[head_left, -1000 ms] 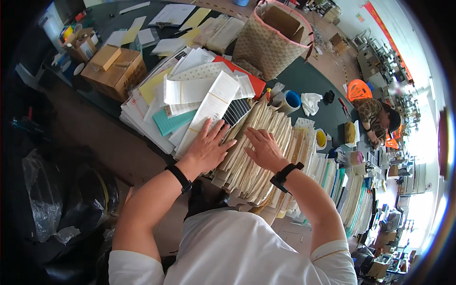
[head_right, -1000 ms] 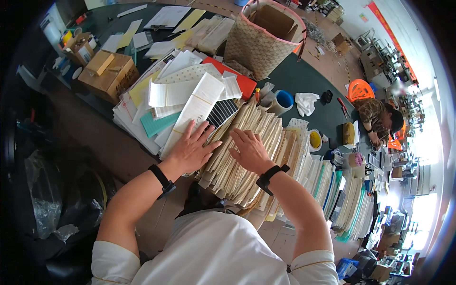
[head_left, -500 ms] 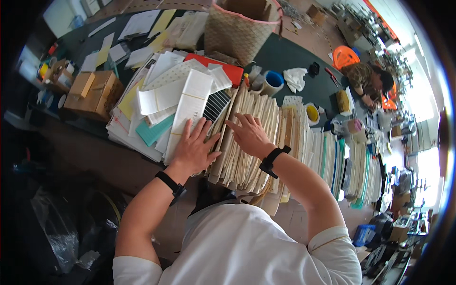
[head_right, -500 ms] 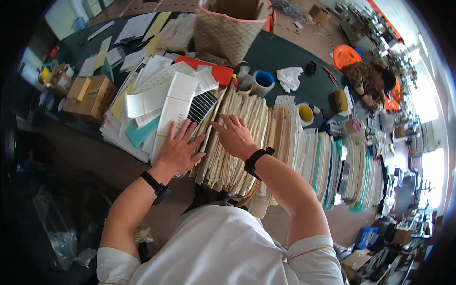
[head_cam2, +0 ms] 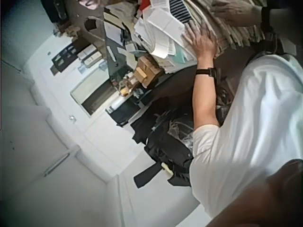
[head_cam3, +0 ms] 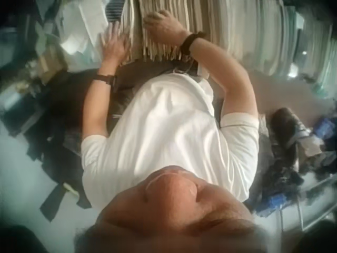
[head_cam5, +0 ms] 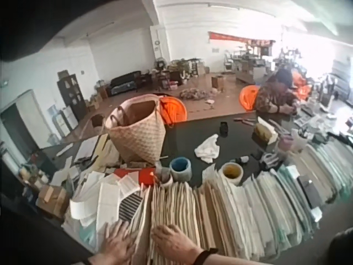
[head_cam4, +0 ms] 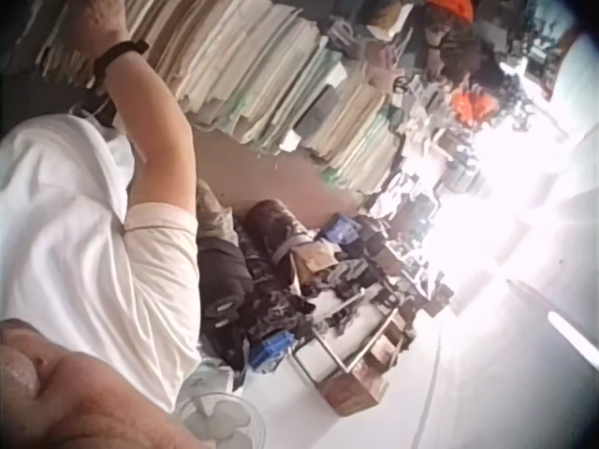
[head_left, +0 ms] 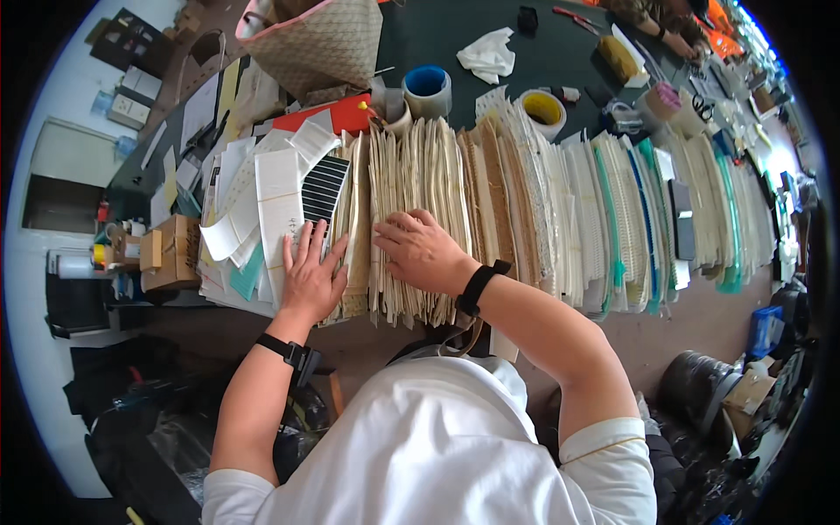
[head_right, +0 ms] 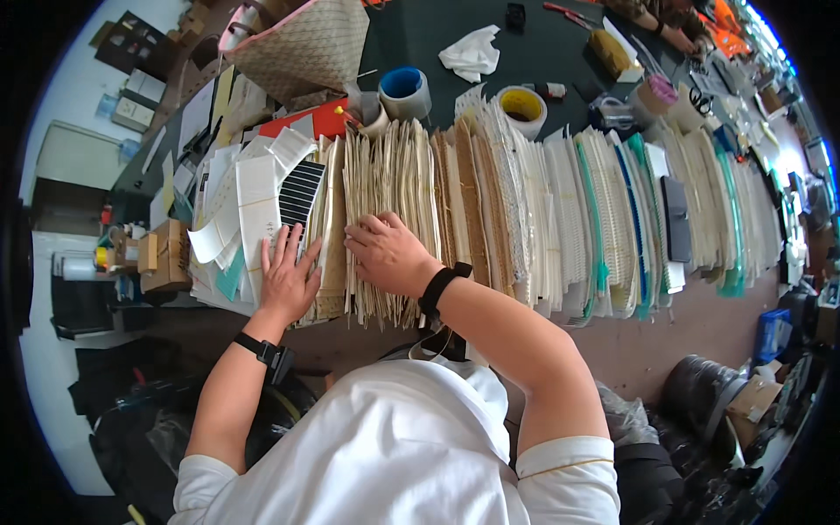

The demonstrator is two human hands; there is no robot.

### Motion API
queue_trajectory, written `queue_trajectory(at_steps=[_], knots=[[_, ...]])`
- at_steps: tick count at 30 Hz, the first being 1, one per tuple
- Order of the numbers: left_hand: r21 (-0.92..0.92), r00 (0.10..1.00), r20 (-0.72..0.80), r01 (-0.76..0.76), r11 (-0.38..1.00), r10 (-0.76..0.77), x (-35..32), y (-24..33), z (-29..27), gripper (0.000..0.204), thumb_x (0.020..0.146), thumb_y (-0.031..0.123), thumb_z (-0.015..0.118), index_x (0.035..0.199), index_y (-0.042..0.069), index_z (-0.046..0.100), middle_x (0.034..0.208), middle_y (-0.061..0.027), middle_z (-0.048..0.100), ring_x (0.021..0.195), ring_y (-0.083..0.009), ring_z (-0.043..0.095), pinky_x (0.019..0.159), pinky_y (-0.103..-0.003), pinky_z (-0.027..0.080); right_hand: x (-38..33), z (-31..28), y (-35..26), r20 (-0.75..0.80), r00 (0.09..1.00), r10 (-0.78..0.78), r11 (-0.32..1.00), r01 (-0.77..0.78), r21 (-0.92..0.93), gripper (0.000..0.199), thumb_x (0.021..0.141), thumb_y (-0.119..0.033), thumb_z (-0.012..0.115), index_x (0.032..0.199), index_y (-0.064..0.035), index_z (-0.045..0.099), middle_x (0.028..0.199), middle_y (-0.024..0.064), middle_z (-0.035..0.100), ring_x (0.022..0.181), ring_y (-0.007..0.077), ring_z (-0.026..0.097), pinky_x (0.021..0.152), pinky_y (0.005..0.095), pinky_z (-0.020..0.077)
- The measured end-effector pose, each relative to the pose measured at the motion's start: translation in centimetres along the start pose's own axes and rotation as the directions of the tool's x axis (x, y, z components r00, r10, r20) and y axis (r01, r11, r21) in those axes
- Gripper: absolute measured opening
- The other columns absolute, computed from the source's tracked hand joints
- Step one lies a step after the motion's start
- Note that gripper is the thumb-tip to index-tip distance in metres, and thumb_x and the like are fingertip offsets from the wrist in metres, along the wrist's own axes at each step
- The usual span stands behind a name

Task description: The person is flipping through and organizing a large stack of paper folders on a workbench.

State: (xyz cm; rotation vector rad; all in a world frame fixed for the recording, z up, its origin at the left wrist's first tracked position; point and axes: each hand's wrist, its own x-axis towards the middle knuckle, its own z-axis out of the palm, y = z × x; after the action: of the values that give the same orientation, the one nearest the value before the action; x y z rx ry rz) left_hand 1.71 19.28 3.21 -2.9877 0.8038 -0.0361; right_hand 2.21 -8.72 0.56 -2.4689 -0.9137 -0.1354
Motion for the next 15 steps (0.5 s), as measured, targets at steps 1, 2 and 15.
queue_trajectory(at_steps=[1, 2, 15], knots=[[0.018, 1.000, 0.014, -0.009, 1.000, 0.009, 0.04, 0.03, -0.06, 0.057, 0.100, 0.036, 0.061, 0.156, 0.025, 0.056, 0.170, -0.0199, 0.039, 0.162, -0.0395, 0.026, 0.131, -0.065, 0.009, -0.12, 0.20, -0.04, -0.029, 1.000, -0.001, 1.000, 0.001, 0.003, 0.052, 0.094, -0.030, 0.071, 0.141, -0.0081, 0.065, 0.152, 0.0054, 0.060, 0.143, 0.0260, 0.048, 0.121, 0.0465, 0.0369], [0.029, 1.000, 0.021, -0.010, 1.000, 0.010, 0.13, 0.02, -0.09, 0.057, 0.101, 0.036, 0.060, 0.157, 0.025, 0.055, 0.170, -0.0199, 0.038, 0.162, -0.0398, 0.026, 0.131, -0.065, 0.009, -0.16, 0.36, -0.06, -0.043, 0.999, 0.005, 1.000, -0.004, 0.020, 0.052, 0.094, -0.030, 0.071, 0.141, -0.0081, 0.065, 0.152, 0.0054, 0.060, 0.143, 0.0260, 0.048, 0.121, 0.0465, 0.0369], [0.074, 0.996, 0.093, -0.009, 0.997, 0.002, -0.10, 0.42, -1.01, 0.057, 0.109, 0.040, 0.050, 0.164, 0.025, 0.047, 0.173, -0.0185, 0.035, 0.162, -0.0405, 0.026, 0.131, -0.064, 0.008, -0.40, 0.71, -0.27, -0.043, 0.999, 0.018, 1.000, -0.018, 0.022, 0.057, 0.093, -0.034, 0.072, 0.142, -0.0069, 0.064, 0.152, 0.0065, 0.059, 0.146, 0.0268, 0.045, 0.124, 0.0486, 0.0332]])
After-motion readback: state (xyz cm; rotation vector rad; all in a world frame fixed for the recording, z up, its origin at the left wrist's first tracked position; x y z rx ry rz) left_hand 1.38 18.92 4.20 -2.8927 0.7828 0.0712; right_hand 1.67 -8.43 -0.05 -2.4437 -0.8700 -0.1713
